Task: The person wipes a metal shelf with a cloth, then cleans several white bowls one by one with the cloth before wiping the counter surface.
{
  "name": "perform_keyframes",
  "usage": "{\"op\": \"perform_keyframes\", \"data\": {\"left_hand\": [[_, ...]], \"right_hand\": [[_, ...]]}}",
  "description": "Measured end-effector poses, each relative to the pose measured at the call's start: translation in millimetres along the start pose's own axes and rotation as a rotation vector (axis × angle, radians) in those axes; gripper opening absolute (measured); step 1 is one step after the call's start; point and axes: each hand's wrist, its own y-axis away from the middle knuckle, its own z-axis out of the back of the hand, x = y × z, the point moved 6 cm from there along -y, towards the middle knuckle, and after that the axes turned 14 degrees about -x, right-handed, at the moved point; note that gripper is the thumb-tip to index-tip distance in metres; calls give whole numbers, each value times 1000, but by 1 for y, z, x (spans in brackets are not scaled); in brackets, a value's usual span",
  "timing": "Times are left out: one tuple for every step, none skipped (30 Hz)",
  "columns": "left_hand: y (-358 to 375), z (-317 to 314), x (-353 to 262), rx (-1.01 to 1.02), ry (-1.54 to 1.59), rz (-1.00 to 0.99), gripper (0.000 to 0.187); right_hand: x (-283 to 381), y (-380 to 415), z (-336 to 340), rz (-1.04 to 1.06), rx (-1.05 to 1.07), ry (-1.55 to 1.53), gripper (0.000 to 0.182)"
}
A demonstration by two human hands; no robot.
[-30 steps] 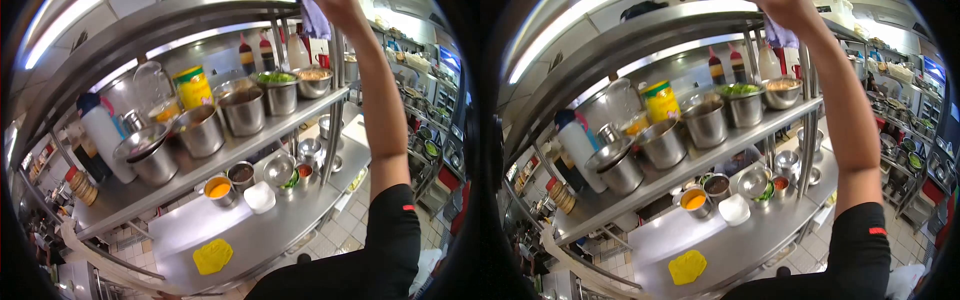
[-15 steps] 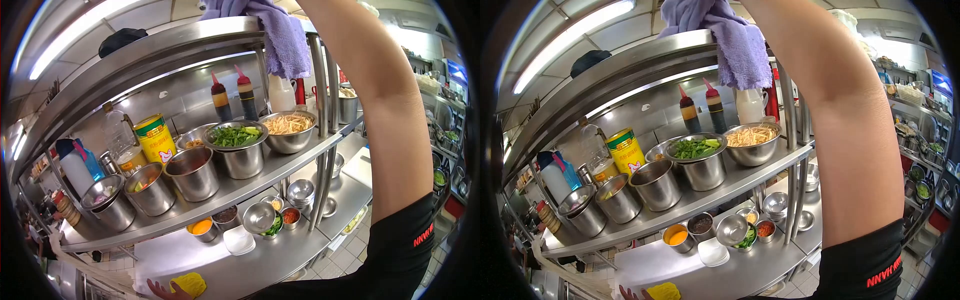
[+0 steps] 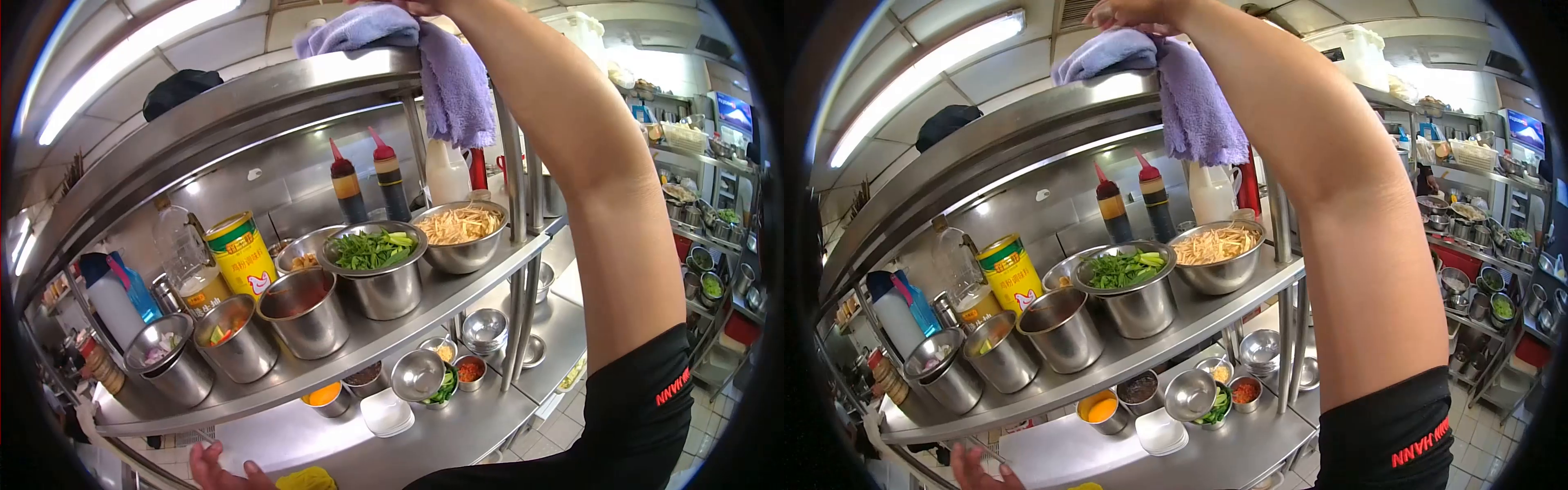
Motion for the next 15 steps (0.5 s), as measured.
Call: {"op": "perform_keyframes", "data": {"left_hand": [[-25, 9, -10, 29, -9, -25, 51], [-44, 11, -19, 56, -19, -50, 55], [-63, 7, -23, -57, 306, -173, 59], [-80, 5, -26, -169, 629, -293, 66], [-102, -2, -43, -47, 632, -403, 72], [-127, -1, -62, 76, 631, -512, 80], [-150, -9, -69, 244, 491, -633, 81], [-172, -27, -104, 125, 383, -618, 55], [-200, -46, -140, 238, 201, -753, 54], [-227, -76, -164, 173, 493, -871, 54], [-248, -102, -186, 163, 569, -877, 55], [-264, -131, -203, 165, 595, -841, 54], [-276, -159, -219, 165, 621, -803, 53], [-284, -182, -240, 146, 660, -799, 52], [-290, -205, -256, 126, 701, -796, 52]], "right_hand": [[-40, 7, -15, -87, 181, 366, 29], [-50, 7, -17, -176, 361, 732, 33], [-65, 26, -11, -664, 541, 478, 42], [33, 31, 16, -1137, 558, 198, 55], [11, 50, 9, -1248, 536, 73, 61], [-7, 68, 0, -1355, 512, -55, 67], [-7, 71, 4, -1311, 434, 14, 62], [2, 70, 4, -1313, 434, 10, 62], [10, 65, 17, -1328, 355, 201, 59], [12, 62, 29, -1331, 273, 392, 57], [-12, 65, 21, -1207, 252, 444, 44], [-28, 75, 14, -1206, 253, 443, 44], [-39, 81, 11, -1226, 47, 256, 37], [-48, 86, 10, -1230, -158, 68, 30], [-60, 91, 13, -1221, -363, -120, 25]]}}
